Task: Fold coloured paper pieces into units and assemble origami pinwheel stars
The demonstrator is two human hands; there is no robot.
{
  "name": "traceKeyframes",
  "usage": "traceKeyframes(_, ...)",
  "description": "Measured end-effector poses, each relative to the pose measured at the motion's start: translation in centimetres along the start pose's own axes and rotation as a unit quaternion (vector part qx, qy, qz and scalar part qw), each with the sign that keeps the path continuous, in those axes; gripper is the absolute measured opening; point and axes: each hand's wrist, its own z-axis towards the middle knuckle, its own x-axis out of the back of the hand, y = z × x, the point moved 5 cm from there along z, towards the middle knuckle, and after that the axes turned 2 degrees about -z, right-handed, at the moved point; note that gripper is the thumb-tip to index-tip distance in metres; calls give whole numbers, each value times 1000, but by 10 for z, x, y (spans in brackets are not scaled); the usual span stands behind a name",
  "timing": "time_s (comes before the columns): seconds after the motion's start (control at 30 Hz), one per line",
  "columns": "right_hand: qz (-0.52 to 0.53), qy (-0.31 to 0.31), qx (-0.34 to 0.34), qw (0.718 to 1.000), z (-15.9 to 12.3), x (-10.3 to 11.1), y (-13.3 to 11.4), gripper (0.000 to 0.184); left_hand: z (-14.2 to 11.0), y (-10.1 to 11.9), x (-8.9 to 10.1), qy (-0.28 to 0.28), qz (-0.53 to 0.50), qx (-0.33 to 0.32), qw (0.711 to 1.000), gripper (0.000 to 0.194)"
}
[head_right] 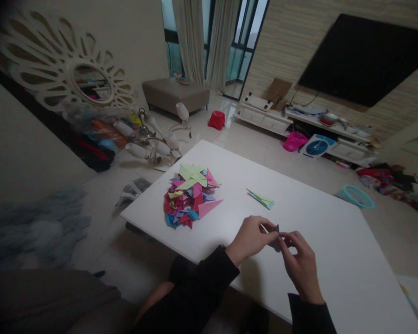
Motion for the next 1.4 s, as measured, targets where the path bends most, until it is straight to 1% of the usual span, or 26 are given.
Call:
traceKeyframes(0.07, -13, -50, 21, 998, 3, 2, -10, 22, -3, 4, 4, 19, 36, -24, 999, 18)
traceKeyframes(0.1, -14, -62, 23, 998, 4, 2, -14, 22, -4, 5, 5, 27, 45, -31, 998, 16)
traceKeyframes(0.17, -10, -60, 17, 998, 6, 3, -22, 23, -7, 7, 6, 44, 40, -31, 998, 13)
traceKeyframes(0.27, -18, -32, 27, 999, 6, 3, -36, 30, -9, 8, 7, 71, 8, -15, 997, 12)
traceKeyframes(0.33, -39, -46, 55, 997, 6, -2, -45, 26, -10, 10, 9, 92, -2, -9, 996, 10)
traceKeyframes(0.43, -69, -79, 82, 991, 10, -8, -57, 14, -10, 14, 14, 122, -2, -4, 993, 9)
traceKeyframes(0.57, -96, -90, 110, 985, 22, -8, -70, 6, -8, 14, 18, 133, -22, 13, 991, 12)
traceKeyframes(0.63, -111, -98, 123, 981, 29, -7, -74, 4, -5, 11, 19, 141, -36, 23, 989, 13)
traceKeyframes(0.73, -117, -120, 138, 976, 41, -6, -71, 8, 0, 4, 20, 149, -65, 40, 986, 16)
traceKeyframes(0.83, -126, -155, 158, 967, 60, -10, -58, 9, 5, -5, 17, 152, -131, 77, 977, 10)
traceKeyframes(0.93, -177, -201, 166, 949, 87, -26, -31, 11, 4, -12, 13, 166, -208, 137, 954, 11)
traceKeyframes(1.03, -251, -228, 169, 925, 121, -52, 2, 8, 2, -12, 9, 157, -245, 169, 942, 11)
traceKeyframes(1.1, -292, -244, 165, 910, 142, -74, 25, 7, 2, -11, 6, 148, -249, 174, 941, 11)
traceKeyframes(1.17, -321, -261, 144, 899, 160, -96, 46, 8, 3, -10, 3, 140, -248, 174, 943, 10)
traceKeyframes(1.27, -345, -277, 103, 891, 184, -123, 72, 12, 4, -11, -3, 123, -243, 173, 946, 9)
traceKeyframes(1.4, -349, -276, 74, 893, 204, -150, 92, 21, 7, -16, -9, 103, -232, 174, 952, 10)
